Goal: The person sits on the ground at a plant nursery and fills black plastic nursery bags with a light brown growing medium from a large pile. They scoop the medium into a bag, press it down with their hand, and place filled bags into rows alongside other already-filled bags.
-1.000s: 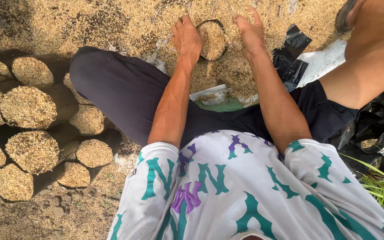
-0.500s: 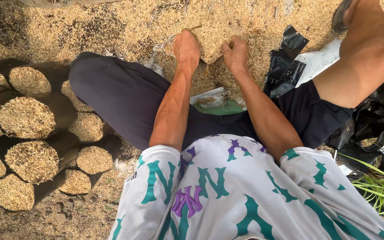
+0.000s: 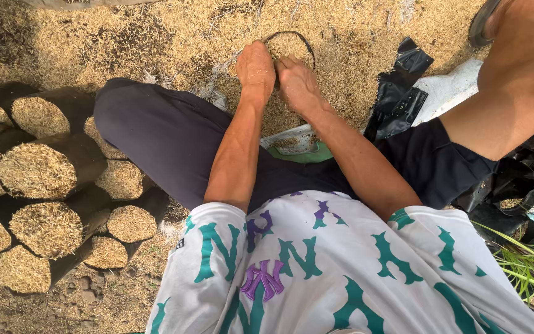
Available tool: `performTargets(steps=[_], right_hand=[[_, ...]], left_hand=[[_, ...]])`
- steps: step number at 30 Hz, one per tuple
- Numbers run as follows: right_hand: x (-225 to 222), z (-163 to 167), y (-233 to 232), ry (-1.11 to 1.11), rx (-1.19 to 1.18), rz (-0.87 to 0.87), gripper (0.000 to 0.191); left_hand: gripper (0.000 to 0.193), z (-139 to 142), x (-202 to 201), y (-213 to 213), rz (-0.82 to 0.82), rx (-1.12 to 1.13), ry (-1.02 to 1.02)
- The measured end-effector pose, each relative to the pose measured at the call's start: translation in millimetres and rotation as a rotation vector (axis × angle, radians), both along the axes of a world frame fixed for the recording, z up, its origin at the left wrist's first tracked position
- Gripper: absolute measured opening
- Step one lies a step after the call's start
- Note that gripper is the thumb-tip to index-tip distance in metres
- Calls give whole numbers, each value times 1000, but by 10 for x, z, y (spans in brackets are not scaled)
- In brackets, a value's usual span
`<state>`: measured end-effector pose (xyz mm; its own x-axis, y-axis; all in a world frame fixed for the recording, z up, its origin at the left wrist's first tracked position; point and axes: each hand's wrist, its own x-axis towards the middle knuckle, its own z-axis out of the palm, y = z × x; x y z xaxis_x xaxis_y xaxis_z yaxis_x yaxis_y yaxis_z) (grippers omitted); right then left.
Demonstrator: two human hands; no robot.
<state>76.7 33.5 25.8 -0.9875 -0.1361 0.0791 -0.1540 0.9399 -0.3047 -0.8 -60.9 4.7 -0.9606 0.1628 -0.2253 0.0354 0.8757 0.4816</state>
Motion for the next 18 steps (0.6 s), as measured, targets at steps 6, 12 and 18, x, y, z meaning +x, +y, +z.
performTargets(steps=[6, 12, 18], right_hand=[[-104, 75, 421, -425, -653, -240, 36], [138, -1, 989, -606, -554, -1078, 37], [486, -129, 785, -566, -95, -784, 60]], left_hand=[[20, 190, 278, 119, -325, -87, -213], [69, -42, 271, 225, -497, -423, -49], [43, -347, 57, 287, -409, -456, -66]])
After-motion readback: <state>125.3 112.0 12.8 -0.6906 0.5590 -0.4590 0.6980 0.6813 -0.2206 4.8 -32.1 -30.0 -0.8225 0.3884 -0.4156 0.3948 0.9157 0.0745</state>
